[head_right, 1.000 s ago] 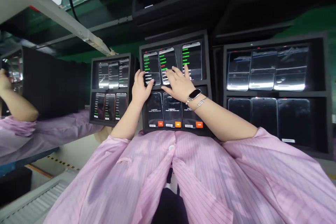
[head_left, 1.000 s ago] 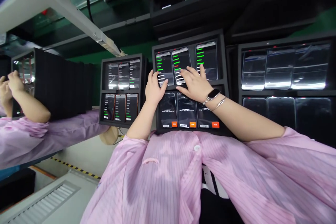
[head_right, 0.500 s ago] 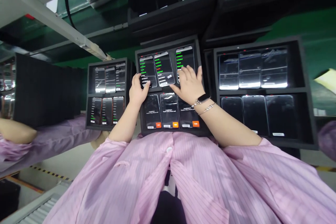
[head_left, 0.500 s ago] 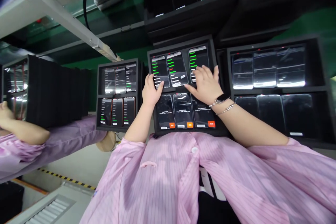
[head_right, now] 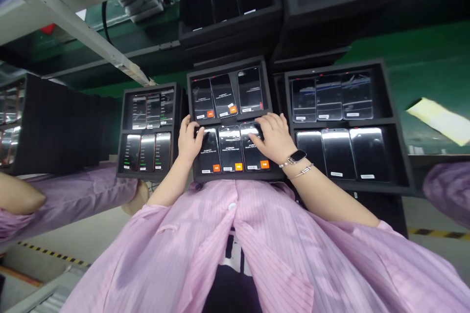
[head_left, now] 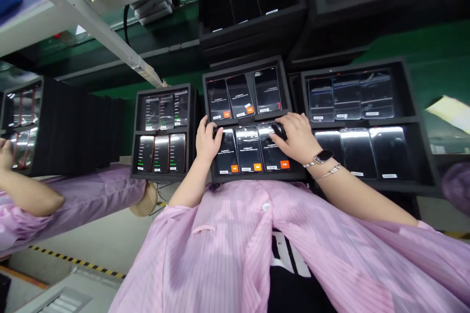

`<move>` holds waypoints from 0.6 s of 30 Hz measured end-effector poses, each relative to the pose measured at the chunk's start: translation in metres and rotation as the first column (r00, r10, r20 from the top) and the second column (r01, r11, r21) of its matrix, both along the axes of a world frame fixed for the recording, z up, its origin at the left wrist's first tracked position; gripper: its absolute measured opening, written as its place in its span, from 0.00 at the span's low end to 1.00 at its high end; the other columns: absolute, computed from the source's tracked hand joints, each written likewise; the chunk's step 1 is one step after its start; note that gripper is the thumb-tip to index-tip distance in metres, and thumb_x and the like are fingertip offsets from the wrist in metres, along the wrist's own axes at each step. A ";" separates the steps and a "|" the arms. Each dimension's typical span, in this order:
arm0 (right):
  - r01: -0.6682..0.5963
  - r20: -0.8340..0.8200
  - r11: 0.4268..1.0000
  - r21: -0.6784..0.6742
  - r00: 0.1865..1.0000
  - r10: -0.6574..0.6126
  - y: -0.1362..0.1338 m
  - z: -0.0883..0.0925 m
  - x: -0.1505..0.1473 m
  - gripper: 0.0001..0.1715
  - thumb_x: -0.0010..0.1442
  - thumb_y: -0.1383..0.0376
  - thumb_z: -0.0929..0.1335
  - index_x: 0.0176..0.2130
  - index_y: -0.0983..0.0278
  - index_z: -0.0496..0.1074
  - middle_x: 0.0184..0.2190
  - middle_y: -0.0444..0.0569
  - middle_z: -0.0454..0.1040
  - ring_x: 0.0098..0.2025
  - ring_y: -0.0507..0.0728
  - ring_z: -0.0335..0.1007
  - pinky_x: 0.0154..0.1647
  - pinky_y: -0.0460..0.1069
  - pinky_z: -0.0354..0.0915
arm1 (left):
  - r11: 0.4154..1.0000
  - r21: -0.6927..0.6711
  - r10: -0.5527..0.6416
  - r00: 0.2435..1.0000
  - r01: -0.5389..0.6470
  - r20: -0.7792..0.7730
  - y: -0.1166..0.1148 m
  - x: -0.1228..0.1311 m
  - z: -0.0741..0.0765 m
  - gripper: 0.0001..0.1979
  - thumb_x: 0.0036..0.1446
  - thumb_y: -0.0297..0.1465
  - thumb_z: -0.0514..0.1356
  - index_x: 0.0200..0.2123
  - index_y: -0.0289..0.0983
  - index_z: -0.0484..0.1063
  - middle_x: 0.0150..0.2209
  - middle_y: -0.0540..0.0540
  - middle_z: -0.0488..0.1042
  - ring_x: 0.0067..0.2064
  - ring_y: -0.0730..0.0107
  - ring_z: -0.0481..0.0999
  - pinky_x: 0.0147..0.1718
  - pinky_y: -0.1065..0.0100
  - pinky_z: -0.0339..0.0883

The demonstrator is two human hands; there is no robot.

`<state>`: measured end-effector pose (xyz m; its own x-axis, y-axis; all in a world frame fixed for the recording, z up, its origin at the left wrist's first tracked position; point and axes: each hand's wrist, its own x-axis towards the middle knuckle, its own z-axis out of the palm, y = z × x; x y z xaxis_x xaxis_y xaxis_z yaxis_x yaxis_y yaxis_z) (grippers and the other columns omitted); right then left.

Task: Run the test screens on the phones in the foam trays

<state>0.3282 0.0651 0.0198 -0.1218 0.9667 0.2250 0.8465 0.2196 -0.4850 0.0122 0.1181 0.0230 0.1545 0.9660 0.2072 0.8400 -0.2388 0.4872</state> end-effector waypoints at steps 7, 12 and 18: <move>0.006 0.050 0.995 -0.097 0.999 -0.001 0.001 -0.013 -0.005 0.32 0.70 0.50 0.63 0.61 0.71 0.71 0.65 0.67 0.71 0.68 0.73 0.64 0.74 0.76 0.49 | 0.993 -0.048 0.090 0.966 -0.104 -0.242 -0.016 0.007 0.012 0.20 0.71 0.45 0.59 0.54 0.39 0.82 0.75 0.38 0.60 0.78 0.37 0.49 0.74 0.37 0.48; 0.000 0.111 0.989 -0.150 0.994 0.017 0.012 -0.009 -0.010 0.32 0.70 0.50 0.63 0.61 0.71 0.71 0.62 0.66 0.73 0.67 0.72 0.65 0.75 0.75 0.47 | 0.986 -0.164 0.020 0.990 -0.042 -0.136 -0.010 0.006 0.030 0.20 0.64 0.43 0.67 0.52 0.35 0.77 0.75 0.32 0.57 0.79 0.33 0.42 0.75 0.36 0.47; 0.013 0.084 0.984 -0.179 0.996 0.002 0.015 -0.006 -0.015 0.32 0.69 0.50 0.65 0.60 0.70 0.72 0.62 0.65 0.73 0.67 0.73 0.64 0.74 0.75 0.50 | 0.805 -0.393 -0.297 0.875 0.445 0.383 -0.055 -0.022 0.093 0.24 0.68 0.35 0.59 0.65 0.41 0.61 0.48 0.42 0.81 0.45 0.61 0.84 0.47 0.58 0.80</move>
